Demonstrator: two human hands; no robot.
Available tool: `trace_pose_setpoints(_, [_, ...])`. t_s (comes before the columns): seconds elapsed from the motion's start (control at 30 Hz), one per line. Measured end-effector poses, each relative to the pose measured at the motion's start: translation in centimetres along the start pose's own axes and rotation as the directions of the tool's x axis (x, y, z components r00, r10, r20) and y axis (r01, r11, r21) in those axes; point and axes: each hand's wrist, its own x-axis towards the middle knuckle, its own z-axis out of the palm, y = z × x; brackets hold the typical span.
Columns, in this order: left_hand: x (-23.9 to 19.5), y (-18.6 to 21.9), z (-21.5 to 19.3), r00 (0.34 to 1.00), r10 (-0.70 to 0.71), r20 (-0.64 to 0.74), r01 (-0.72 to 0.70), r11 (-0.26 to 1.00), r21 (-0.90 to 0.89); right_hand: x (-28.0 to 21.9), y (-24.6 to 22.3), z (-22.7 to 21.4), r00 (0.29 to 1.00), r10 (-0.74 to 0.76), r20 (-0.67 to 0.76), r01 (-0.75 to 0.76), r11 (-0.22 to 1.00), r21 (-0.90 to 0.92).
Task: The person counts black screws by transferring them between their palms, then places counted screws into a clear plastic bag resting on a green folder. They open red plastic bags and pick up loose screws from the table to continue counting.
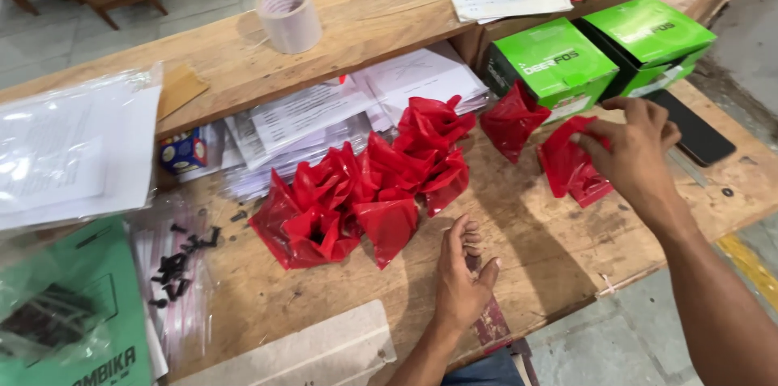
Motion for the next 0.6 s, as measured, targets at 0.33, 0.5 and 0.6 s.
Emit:
trace_pose_setpoints(0.33, [-0.2,-0.5,0.1,0.994,0.106,-0.003,-0.106,0.994,0.014,-0.5,-6.9,-7.1,0.957,0.224,0.185,-0.266,0.932,0.245])
trace_pose_setpoints(0.5, [-1.0,0.4,-0.6,0.999,0.026,0.036,-0.027,0.998,0.049,-1.5,-6.9,-5.8,0.999,0.032,0.028,-0.040,0.930,0.364])
trace_pose_setpoints(0.6, [-2.6,1.1,-1.8,0.998,-0.001,0.064,-0.004,0.996,0.086,-3.5,-7.0,-4.9,0.990,0.125,0.067,-0.142,0.890,0.432])
